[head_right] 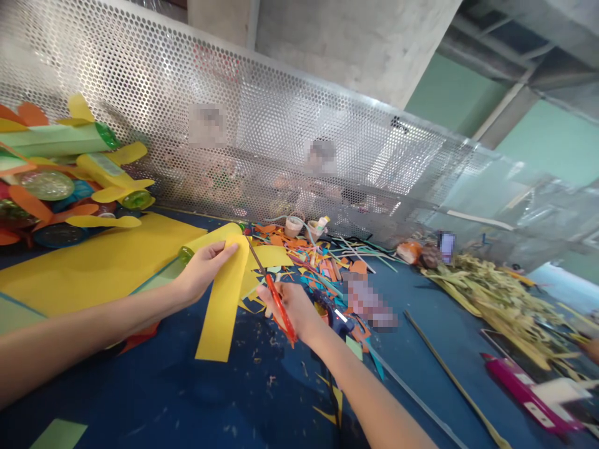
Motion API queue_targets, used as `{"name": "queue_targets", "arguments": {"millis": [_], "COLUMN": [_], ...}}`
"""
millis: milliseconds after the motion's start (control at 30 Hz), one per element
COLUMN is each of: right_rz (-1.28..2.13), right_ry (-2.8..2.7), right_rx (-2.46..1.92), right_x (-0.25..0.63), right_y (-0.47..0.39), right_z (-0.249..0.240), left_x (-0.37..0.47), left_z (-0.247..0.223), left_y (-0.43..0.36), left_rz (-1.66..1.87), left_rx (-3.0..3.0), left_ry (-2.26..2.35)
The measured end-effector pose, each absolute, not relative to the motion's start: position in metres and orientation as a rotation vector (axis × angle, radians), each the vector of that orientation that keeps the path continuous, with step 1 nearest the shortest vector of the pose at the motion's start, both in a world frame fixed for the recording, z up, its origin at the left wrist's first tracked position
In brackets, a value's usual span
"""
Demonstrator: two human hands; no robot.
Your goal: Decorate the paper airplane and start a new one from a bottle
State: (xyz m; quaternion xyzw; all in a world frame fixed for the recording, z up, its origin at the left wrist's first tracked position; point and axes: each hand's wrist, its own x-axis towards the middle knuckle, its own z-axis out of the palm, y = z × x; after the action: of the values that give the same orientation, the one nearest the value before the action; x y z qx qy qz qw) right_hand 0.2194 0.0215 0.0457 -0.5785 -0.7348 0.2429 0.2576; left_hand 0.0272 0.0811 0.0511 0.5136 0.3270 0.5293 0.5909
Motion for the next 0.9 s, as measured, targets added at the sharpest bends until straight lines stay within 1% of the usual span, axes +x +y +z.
{"name": "queue_targets", "arguments": {"millis": [200, 367, 433, 500, 567, 600, 633, 700, 800, 833, 900], "right_rz": [0.645, 0.661, 0.669, 0.667, 0.655, 0.646, 0.639, 0.632, 0.665, 0.684, 0.742], "right_ry": [-2.005, -1.996, -2.001, -2.003, -2.000, -2.001, -2.001, -1.989, -1.947, -1.933, -1.880], "right_rx": [-1.607, -1.639, -1.662, -1.684, -1.697, -1.698, -1.694, -1.671, -1.591, -1.550, -1.470], "right_x": [0.218, 0.220, 0.223, 0.226, 0.228, 0.229, 0.229, 0.228, 0.224, 0.223, 0.219], "right_y": [0.020, 0.021, 0.023, 0.026, 0.028, 0.029, 0.029, 0.029, 0.025, 0.024, 0.020], "right_z": [0.046, 0.051, 0.051, 0.051, 0.050, 0.050, 0.049, 0.050, 0.051, 0.052, 0.053], "left_x": [0.024, 0.019, 0.016, 0.014, 0.014, 0.015, 0.017, 0.023, 0.036, 0.040, 0.046], "left_z": [0.055, 0.050, 0.048, 0.047, 0.048, 0.049, 0.050, 0.049, 0.041, 0.037, 0.031], "left_y": [0.081, 0.095, 0.103, 0.106, 0.101, 0.095, 0.088, 0.071, 0.049, 0.044, 0.040], "left_rz": [1.200, 1.150, 1.226, 1.400, 1.539, 1.541, 1.490, 1.189, 0.726, 0.693, 0.757], "left_rx": [1.284, 1.410, 1.563, 1.803, 2.057, 2.159, 2.229, 2.242, 1.939, 1.782, 1.518], "left_ry": [0.851, 0.958, 1.073, 1.164, 1.188, 1.170, 1.128, 0.988, 0.705, 0.657, 0.626]}}
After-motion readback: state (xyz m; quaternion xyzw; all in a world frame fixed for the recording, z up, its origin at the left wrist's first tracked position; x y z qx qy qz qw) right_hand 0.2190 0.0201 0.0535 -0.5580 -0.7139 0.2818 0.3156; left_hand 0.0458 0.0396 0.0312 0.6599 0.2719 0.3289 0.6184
